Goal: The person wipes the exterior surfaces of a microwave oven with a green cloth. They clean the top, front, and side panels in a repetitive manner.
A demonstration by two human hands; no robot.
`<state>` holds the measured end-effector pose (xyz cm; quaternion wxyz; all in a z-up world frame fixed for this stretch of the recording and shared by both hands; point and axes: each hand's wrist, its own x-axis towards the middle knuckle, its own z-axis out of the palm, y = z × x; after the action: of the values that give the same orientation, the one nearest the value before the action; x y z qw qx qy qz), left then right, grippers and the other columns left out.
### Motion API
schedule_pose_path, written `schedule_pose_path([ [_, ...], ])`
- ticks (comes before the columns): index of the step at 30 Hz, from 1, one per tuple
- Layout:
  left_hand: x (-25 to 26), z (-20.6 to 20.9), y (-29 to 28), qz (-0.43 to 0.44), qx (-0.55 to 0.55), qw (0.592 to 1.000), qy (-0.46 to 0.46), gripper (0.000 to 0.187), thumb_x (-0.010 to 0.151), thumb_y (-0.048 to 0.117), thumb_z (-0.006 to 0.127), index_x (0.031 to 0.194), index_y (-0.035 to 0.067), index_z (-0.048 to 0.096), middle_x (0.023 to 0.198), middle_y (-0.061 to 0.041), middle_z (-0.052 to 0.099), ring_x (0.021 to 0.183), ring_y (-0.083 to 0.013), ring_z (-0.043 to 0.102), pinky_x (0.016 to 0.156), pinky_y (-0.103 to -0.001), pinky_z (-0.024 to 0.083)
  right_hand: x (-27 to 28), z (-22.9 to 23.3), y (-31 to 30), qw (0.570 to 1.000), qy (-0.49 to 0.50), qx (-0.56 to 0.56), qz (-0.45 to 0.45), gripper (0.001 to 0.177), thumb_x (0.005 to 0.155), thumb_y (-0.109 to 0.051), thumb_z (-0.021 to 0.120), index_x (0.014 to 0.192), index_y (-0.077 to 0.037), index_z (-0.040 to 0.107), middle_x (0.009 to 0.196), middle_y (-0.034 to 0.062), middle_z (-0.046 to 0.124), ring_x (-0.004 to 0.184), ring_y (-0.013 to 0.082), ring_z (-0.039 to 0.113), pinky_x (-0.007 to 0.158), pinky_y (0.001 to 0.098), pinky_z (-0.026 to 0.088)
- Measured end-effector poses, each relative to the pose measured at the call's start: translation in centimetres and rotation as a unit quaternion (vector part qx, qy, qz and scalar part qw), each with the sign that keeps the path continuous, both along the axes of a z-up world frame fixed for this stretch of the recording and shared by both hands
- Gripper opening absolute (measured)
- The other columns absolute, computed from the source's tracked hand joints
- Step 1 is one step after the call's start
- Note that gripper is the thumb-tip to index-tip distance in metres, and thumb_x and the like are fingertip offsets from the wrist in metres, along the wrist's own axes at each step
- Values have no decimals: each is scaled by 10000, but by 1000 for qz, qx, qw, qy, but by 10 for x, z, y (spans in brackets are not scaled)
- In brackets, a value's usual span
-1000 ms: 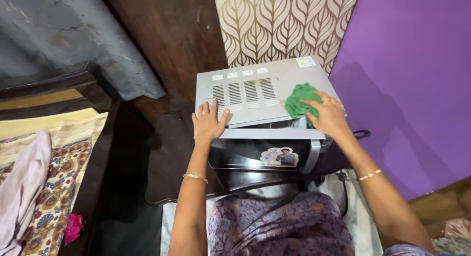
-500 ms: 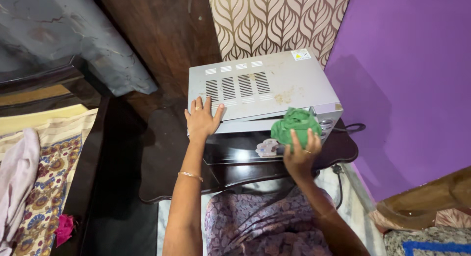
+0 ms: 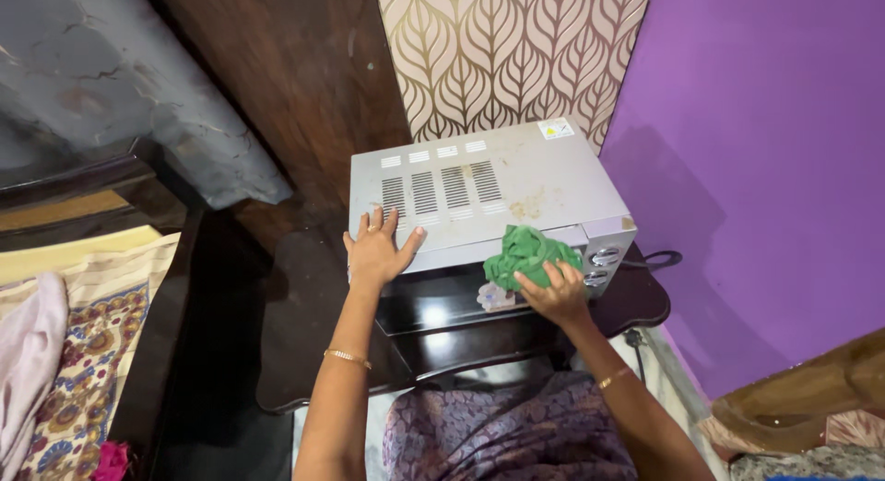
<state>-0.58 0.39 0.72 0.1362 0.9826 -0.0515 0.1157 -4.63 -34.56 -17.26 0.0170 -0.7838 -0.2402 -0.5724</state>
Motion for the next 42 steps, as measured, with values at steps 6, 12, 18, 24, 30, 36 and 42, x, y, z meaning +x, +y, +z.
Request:
schedule_pose_path([
  [6,2,5,-2,-11,-1,999,-30,886,877,766,480,1485,124,522,1589,-183,389,1483,-402,296,1139,-710,161,22,-12,-3,1000,-24,2,-10,487,819,-336,838,1271,-363,658,1281,123,466,1152,378,482,927,509,464],
  [12,2,1,-3,5,-9,999,-39,844,901,751,451,1478,141,542,1589,-169,411,1483,-384,326,1142,-716,189,0,-44,82,984,92,154,-15,561,794,-238,815,1321,-229,622,1332,264,409,1252,479,388,1041,625,386],
  [18,2,-7,-2,17,-16,999,-49,756,954,705,399,1482,186,555,1603,-136,426,1502,-352,341,1171,-687,209,-27,-38,213,975,192,56,98,507,877,-178,692,1359,-330,658,1233,130,466,1210,374,424,1025,531,386],
  [24,8,-8,0,9,-10,999,-38,749,959,689,375,1495,187,521,1607,-139,396,1494,-353,319,1157,-683,192,-21,-8,173,969,165,-71,169,458,869,-170,613,1297,-297,718,1259,25,617,1164,271,561,971,456,430],
  [30,4,-6,-2,12,-9,999,-40,779,957,708,378,1506,172,515,1616,-149,383,1506,-352,312,1176,-673,188,-30,25,50,986,159,23,40,329,840,-112,744,1131,-266,748,1064,75,607,1035,327,561,874,517,455],
  [36,0,-2,-3,18,-13,999,-36,788,949,714,373,1504,174,519,1620,-151,372,1508,-357,299,1178,-679,168,-40,113,18,968,214,121,-43,584,791,-205,677,1374,-172,681,1477,242,553,1329,409,470,1105,545,381],
  [42,11,-10,1,14,-47,998,-26,737,971,684,333,1491,198,523,1609,-135,383,1505,-353,280,1180,-667,135,-30,167,89,944,304,128,-13,586,776,-449,745,1267,-133,690,1336,232,563,1234,426,484,1024,589,344],
])
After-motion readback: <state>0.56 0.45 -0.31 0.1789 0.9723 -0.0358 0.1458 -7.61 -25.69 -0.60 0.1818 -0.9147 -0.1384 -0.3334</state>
